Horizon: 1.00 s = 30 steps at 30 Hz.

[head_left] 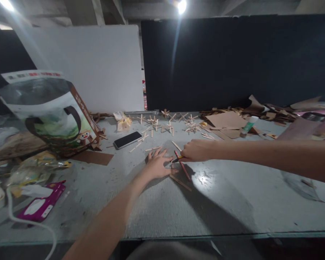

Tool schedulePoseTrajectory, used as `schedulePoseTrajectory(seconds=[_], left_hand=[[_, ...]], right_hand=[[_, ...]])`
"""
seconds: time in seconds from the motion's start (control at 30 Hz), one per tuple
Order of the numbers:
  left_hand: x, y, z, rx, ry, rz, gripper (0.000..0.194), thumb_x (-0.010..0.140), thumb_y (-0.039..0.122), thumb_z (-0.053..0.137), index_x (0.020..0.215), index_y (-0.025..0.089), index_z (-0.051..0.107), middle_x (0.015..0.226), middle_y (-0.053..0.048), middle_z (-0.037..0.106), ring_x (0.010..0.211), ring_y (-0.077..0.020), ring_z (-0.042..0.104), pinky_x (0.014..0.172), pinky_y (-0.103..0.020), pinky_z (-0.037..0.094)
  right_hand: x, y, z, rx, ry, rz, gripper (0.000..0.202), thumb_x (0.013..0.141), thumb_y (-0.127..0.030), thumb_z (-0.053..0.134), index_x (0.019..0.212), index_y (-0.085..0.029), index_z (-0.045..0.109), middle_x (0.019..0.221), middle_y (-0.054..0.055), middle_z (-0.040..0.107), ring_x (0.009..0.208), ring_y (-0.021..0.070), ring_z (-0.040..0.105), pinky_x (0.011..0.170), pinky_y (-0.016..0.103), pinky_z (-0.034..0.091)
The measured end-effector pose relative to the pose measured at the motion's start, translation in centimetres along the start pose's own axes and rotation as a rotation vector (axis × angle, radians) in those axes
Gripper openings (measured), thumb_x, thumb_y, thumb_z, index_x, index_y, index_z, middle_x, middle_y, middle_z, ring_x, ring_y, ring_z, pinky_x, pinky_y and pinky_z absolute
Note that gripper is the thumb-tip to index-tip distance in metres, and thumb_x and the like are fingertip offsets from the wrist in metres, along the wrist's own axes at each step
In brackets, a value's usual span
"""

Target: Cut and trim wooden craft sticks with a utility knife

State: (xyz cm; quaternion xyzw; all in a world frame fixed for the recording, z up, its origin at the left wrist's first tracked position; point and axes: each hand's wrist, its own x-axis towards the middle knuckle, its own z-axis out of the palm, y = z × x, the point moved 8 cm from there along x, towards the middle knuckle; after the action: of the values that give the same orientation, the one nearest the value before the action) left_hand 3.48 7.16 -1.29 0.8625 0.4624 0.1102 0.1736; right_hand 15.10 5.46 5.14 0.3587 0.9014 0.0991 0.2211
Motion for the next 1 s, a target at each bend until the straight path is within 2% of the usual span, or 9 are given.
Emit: schedulePoseTrajectory(seconds=[0.33, 0.63, 0.83, 1.0], left_hand=[[0.04, 0.12, -0.04, -0.004, -0.002, 0.006, 0.066, 0.082, 0.069, 0.071, 0.139, 0.037, 0.066, 0.169, -0.007, 0.035, 0.160, -0.0398, 0.018, 0.124, -0.070, 0.010], [-0.06, 0.24, -0.23, -0.022, 0.003, -0.002, 0.066, 0.079, 0.067, 0.075, 0.139, 0.040, 0.066, 0.169, -0.005, 0.036, 0.159, -0.0401, 0.019, 0.125, -0.068, 0.011], [-0.02, 0.26, -0.27, 0.001, -0.001, -0.007, 0.066, 0.079, 0.067, 0.075, 0.139, 0.041, 0.066, 0.169, -0.003, 0.037, 0.159, -0.0395, 0.020, 0.125, -0.067, 0.012], [0.22, 0.08, 0.15, 0.057, -0.028, -0.024, 0.064, 0.085, 0.067, 0.068, 0.143, 0.039, 0.063, 0.170, -0.004, 0.034, 0.160, -0.0364, 0.020, 0.125, -0.066, 0.012]], right_hand=[[-0.14, 0.02, 0.25, 0.011, -0.005, 0.006, 0.047, 0.110, -0.040, 0.041, 0.106, -0.010, 0.077, 0.089, 0.019, 0.077, 0.080, 0.0277, 0.074, 0.065, 0.032, 0.042], [-0.27, 0.31, 0.87, 0.014, -0.007, 0.017, 0.049, 0.110, -0.042, 0.040, 0.105, -0.011, 0.078, 0.087, 0.018, 0.077, 0.076, 0.0275, 0.073, 0.063, 0.033, 0.041], [-0.16, 0.16, 0.78, -0.005, 0.008, 0.032, 0.048, 0.110, -0.040, 0.041, 0.106, -0.009, 0.077, 0.085, 0.021, 0.076, 0.078, 0.0309, 0.074, 0.064, 0.034, 0.044], [0.01, -0.31, 0.30, 0.004, -0.022, 0.026, 0.044, 0.109, -0.038, 0.044, 0.106, -0.009, 0.077, 0.092, 0.021, 0.077, 0.084, 0.0307, 0.075, 0.067, 0.034, 0.047]])
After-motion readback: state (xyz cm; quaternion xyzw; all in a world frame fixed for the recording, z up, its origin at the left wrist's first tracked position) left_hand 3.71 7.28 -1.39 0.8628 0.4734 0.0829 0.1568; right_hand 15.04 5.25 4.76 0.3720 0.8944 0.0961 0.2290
